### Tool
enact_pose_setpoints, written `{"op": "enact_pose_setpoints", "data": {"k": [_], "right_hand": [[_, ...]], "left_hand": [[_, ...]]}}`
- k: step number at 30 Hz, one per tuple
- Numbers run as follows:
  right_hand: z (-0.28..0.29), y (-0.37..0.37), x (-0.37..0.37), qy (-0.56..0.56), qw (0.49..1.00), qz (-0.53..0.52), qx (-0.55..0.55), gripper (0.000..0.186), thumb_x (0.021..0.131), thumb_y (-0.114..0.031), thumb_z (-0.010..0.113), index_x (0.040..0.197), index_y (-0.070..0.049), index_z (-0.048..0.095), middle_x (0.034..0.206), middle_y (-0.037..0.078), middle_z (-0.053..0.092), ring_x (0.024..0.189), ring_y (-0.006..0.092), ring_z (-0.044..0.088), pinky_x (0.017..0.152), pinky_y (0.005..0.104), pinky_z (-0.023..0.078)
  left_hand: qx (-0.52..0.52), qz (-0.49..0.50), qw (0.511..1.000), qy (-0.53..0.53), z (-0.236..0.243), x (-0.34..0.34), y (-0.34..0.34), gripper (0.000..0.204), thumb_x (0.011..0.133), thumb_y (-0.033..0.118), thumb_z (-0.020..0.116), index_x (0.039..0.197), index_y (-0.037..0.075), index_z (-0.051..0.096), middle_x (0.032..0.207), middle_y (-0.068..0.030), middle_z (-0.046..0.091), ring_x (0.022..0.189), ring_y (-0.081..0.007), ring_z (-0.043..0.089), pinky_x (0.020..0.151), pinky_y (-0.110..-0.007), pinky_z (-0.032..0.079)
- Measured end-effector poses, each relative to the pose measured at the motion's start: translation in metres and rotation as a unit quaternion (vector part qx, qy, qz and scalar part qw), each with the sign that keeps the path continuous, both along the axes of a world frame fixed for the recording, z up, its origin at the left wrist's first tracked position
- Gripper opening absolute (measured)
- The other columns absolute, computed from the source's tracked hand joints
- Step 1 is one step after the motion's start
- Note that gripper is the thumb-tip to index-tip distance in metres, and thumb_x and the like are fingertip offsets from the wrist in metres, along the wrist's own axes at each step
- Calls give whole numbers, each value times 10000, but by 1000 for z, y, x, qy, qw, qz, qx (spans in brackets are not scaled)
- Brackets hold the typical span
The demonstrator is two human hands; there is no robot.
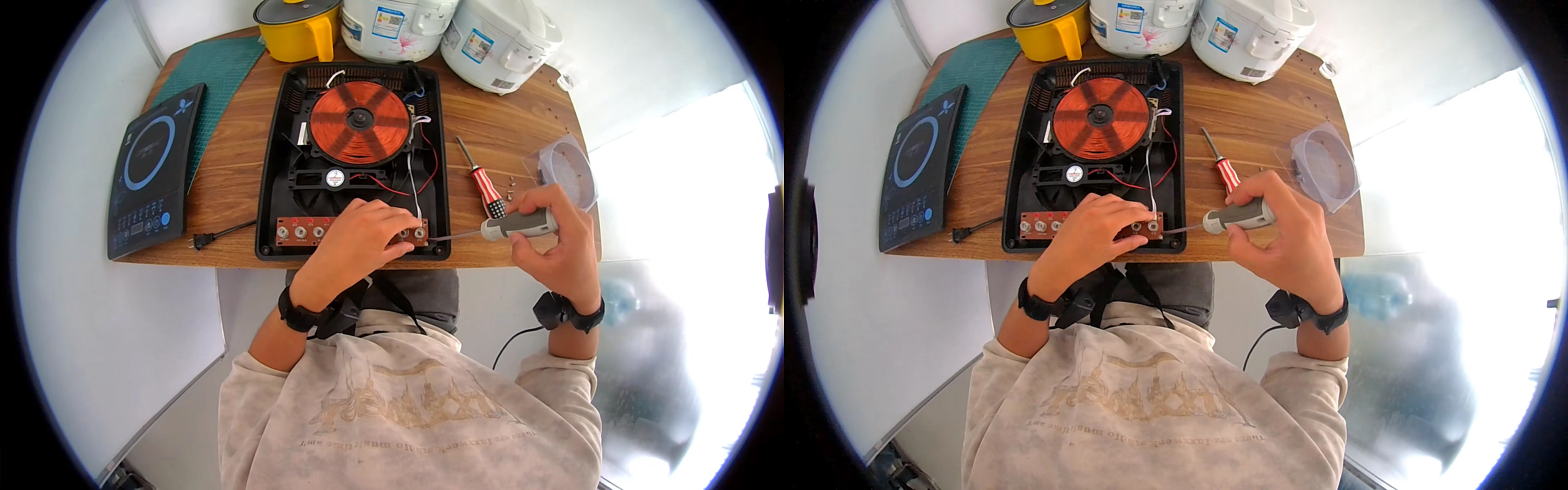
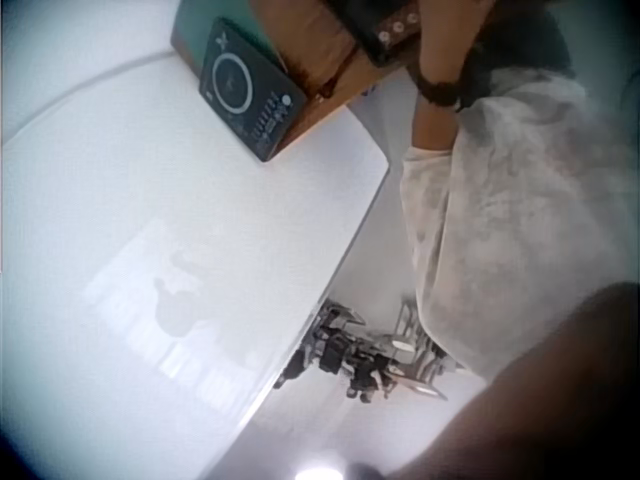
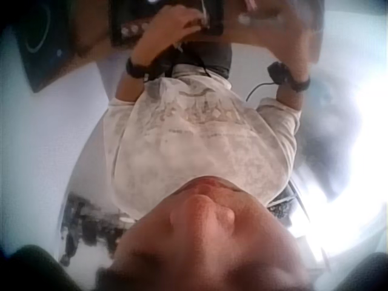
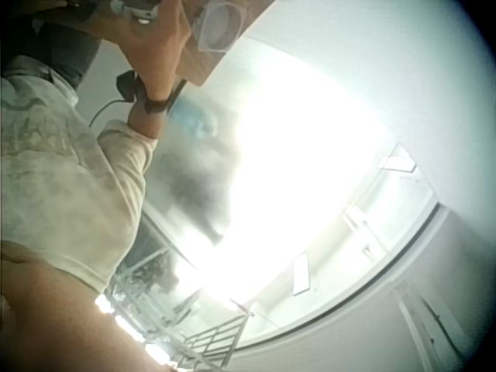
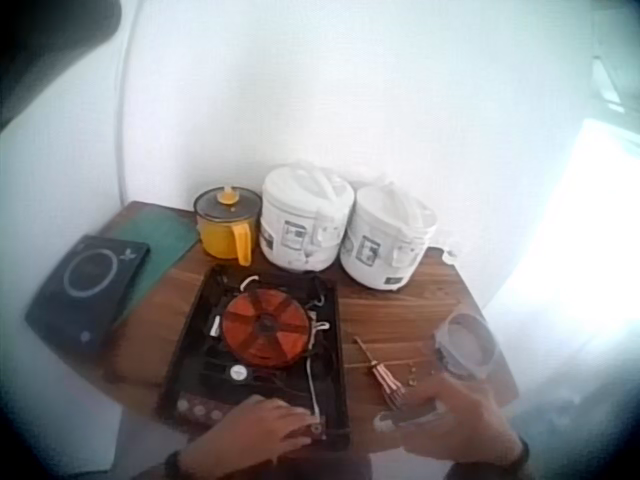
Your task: The person works on the internal components of a disassembled electric stove. They adjust wires and circuit boards, then use a screwdriver to tighten screws on the control panel. The task involves handling the stove's internal parts and tools on a wooden table.
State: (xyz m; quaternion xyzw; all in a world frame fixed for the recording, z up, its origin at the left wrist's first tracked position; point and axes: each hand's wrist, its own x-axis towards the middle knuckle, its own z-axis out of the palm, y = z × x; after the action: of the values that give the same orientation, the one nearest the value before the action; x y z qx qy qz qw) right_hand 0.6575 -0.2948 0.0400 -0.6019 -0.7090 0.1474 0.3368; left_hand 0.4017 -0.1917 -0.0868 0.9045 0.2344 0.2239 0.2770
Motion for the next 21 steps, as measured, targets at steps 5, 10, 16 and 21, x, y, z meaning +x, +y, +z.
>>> {"op": "enact_pose_setpoints", "data": {"k": [5, 10, 16, 21], "right_hand": [[-4, 2, -2, 15, 1000, 13, -5, 299, 752, -10, 747, 1008, -36, 597, 962, 105, 732, 859, 256, 726, 823, 334, 566], [-4, 2, -6, 12, 1000, 11, -12, 299, 753, -8, 747, 1008, -37, 594, 959, 106, 731, 854, 255, 724, 820, 332, 567], [-5, 0, -6, 10, 1000, 17, -8, 291, 759, -16, 742, 1005, -36, 588, 959, 108, 729, 847, 254, 720, 816, 332, 567], [-4, -3, -7, 5, 1000, 10, -8, 289, 759, -17, 741, 1003, -36, 586, 957, 108, 726, 854, 257, 723, 818, 332, 567]], "left_hand": [[-33, 6, 999, -7, -2, -3, 1, 330, 902, 254, 776, 1202, 123, 730, 1173, 1, 734, 1062, -216, 657, 1031, -378, 422], [-26, 10, 1000, -11, -7, -6, 1, 327, 906, 253, 774, 1203, 123, 733, 1198, -6, 733, 1084, -220, 657, 1064, -380, 401], [-30, 4, 999, -23, -8, -8, 0, 326, 912, 256, 768, 1204, 114, 731, 1198, -25, 731, 1103, -226, 655, 1045, -386, 426], [-29, -1, 999, -24, -7, -8, -2, 336, 912, 257, 765, 1214, 113, 730, 1192, -32, 726, 1093, -232, 654, 1025, -381, 443]]}}
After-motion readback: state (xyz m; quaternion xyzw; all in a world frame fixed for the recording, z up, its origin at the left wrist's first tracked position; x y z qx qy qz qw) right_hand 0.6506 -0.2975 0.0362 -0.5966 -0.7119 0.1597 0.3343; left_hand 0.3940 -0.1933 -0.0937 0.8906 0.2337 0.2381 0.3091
